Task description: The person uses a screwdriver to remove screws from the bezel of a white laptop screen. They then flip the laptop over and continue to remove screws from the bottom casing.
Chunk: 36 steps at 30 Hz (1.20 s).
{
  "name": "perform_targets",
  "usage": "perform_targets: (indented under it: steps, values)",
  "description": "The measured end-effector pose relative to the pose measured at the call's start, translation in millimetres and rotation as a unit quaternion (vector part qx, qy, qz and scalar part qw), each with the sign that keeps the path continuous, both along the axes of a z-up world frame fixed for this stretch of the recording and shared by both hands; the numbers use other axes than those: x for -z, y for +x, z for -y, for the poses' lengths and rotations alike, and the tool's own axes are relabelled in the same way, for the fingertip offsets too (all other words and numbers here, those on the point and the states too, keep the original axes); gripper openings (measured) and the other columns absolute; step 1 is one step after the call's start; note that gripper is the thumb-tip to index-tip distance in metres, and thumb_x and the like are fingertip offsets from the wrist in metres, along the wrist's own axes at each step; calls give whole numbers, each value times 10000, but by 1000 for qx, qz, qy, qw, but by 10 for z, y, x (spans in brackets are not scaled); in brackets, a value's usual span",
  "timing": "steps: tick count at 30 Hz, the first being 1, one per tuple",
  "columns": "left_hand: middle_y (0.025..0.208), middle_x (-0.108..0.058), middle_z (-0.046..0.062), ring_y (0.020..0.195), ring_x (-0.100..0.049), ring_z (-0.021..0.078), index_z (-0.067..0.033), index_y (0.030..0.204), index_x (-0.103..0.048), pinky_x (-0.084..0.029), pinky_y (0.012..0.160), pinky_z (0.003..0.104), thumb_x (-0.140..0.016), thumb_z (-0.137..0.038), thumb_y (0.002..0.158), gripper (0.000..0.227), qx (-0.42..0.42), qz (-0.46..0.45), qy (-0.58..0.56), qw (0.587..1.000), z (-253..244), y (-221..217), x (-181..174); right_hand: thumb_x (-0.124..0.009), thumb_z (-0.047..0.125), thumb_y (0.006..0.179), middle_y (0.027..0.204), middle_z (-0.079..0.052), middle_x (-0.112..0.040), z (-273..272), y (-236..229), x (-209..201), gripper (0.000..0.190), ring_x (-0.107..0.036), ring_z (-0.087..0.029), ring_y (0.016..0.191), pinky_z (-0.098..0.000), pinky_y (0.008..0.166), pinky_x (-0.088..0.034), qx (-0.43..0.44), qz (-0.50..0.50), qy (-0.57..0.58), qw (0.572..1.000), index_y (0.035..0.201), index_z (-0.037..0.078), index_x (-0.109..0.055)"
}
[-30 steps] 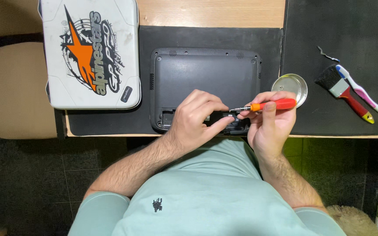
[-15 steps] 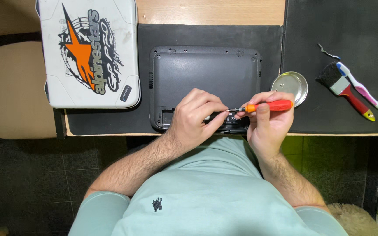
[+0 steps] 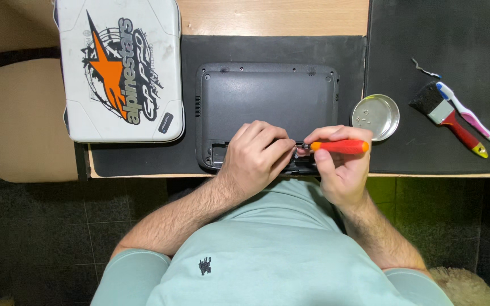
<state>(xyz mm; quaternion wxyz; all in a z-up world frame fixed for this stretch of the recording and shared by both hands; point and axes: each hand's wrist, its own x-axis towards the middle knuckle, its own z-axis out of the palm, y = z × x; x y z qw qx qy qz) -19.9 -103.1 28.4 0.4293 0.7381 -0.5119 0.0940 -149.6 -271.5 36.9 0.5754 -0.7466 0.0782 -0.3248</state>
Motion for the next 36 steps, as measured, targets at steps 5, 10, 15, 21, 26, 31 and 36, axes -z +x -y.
perform_targets:
  steps: [5, 10, 15, 21, 26, 31, 36]
  values:
    - [1051, -745, 21, 1034, -770, 259, -137, 1052, -812, -649, 919, 421, -847, -139, 1131, 86, -4, -3, 0, 1000, 5, -10, 16, -730, 138, 1234, 1052, -315, -836, 56, -20, 89, 292, -810, -388, 974, -449, 826, -677, -7, -1, -10, 1000, 1234, -38, -497]
    - [1066, -763, 15, 1032, -783, 254, -140, 1093, -828, -665, 915, 420, -864, -169, 1129, 59, -17, -25, -8, 1000, -23, -30, 50, -666, 188, 1284, 1069, -326, -798, 180, -112, 100, 294, -778, -374, 1003, -452, 880, -668, 3, 15, 24, 1000, 1297, -20, -459]
    - [1060, -752, 59, 999, -754, 297, -127, 1029, -803, -637, 865, 431, -817, -206, 1166, 158, 36, 39, 12, 999, -140, -102, 78, -677, 124, 1280, 1058, -378, -766, 347, -353, 292, 300, -796, -345, 810, -446, 728, -729, 15, 3, 30, 999, 1315, -57, -440]
    - [989, -718, 86, 897, -733, 302, -92, 1000, -792, -607, 771, 423, -834, -207, 1158, 200, 82, 26, 42, 995, -246, -73, 105, -713, 86, 1253, 1047, -389, -778, 363, -506, 298, 300, -810, -380, 778, -468, 692, -712, 32, -7, -21, 999, 1280, -88, -471]
    - [1004, -706, 71, 891, -729, 277, -101, 1151, -834, -606, 767, 415, -804, -255, 1183, 160, 110, 55, 80, 989, -175, -97, 95, -828, 0, 1184, 1050, -332, -838, 337, -542, 288, 269, -828, -383, 826, -490, 750, -687, 20, -20, -106, 994, 1207, -113, -584]
    - [1001, -664, 67, 871, -718, 281, -123, 1254, -824, -604, 747, 421, -791, -244, 1179, 146, 102, 93, 99, 986, -111, -144, 77, -889, -10, 1141, 1030, -256, -881, 403, -565, 277, 265, -846, -386, 834, -502, 798, -682, 0, -47, -162, 986, 1194, -108, -648]
    - [1050, -655, 40, 899, -717, 253, -172, 1333, -824, -601, 738, 415, -756, -271, 1198, 181, 117, 110, 144, 976, -124, -145, 142, -880, 32, 1169, 1000, -160, -879, 378, -483, 191, 201, -814, -398, 773, -495, 782, -653, -4, -80, -228, 970, 1208, -27, -692]
